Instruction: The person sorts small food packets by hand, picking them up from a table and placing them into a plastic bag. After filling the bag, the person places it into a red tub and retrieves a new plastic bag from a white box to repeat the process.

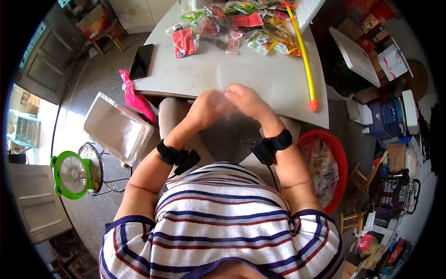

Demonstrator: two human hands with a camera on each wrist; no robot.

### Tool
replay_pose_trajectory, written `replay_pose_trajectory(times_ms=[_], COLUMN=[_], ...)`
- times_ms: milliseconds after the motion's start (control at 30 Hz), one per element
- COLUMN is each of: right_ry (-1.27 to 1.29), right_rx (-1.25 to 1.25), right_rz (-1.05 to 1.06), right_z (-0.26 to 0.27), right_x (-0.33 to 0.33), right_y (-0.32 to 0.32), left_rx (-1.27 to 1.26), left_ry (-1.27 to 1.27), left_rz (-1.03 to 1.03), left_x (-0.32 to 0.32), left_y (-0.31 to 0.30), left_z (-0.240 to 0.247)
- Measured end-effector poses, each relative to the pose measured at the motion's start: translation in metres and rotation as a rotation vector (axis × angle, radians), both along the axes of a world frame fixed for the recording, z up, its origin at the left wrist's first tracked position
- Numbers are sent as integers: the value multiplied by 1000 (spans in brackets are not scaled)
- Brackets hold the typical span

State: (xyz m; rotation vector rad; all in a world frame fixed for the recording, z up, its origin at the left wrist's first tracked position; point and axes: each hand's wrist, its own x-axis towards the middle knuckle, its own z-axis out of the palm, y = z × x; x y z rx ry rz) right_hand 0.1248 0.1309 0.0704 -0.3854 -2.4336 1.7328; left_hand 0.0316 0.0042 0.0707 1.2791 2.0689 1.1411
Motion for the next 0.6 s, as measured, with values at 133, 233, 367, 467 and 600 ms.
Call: replay_pose_trajectory(times_ms=[133,233,367,467,600], right_ry=[89,27,22,22,101], right_rx=[142,202,161,123,124], right_rz=[15,60,96,89,42], right_z=[-2,0,-3,-4,-15], right_x=[-8,-12,-13,-15,-22], right_y=[-2,1,1,-1,2], left_rx=[49,67,-41,3,207], left_ry=[-23,-72,-9,-220,-751], left_rz=[60,-3,-2,31,133], left_x=[-10,-12,-9,-15,-20], left_y=[4,2,-3,-1,1], left_z=[-27,-23,-14,-35,-36])
